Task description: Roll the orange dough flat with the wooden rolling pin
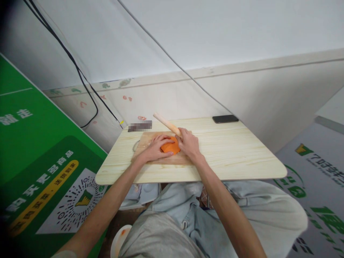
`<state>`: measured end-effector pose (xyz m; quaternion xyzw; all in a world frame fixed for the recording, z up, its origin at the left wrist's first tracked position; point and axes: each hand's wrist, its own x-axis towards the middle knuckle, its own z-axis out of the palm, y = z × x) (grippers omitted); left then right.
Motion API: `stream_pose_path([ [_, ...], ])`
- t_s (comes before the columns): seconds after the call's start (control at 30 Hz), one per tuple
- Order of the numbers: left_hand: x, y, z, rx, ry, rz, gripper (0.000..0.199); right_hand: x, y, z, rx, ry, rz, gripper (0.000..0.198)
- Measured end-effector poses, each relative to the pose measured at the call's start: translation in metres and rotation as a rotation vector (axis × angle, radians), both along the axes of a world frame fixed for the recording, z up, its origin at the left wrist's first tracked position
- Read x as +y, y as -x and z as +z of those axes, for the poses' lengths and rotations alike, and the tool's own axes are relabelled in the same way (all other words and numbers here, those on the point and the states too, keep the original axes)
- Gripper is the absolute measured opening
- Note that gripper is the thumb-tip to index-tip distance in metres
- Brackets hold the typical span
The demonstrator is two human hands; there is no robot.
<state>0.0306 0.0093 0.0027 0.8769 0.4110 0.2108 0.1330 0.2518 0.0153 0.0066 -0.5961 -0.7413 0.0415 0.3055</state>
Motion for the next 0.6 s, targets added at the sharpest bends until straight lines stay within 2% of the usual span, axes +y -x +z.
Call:
stream_pose_path([
  [0.37, -0.0047, -0.0091, 0.0009, -0.009, -0.021, 0.08, 0.04, -0.0008, -0.0003, 0.0006, 0.011, 0.002, 0.012, 0.041],
  [0.6, -0.0059, -0.0062, 0.0001, -0.015, -0.039, 0.055, 0.066, -0.0009, -0.0003, 0.0008, 0.007, 0.012, 0.01, 0.041],
])
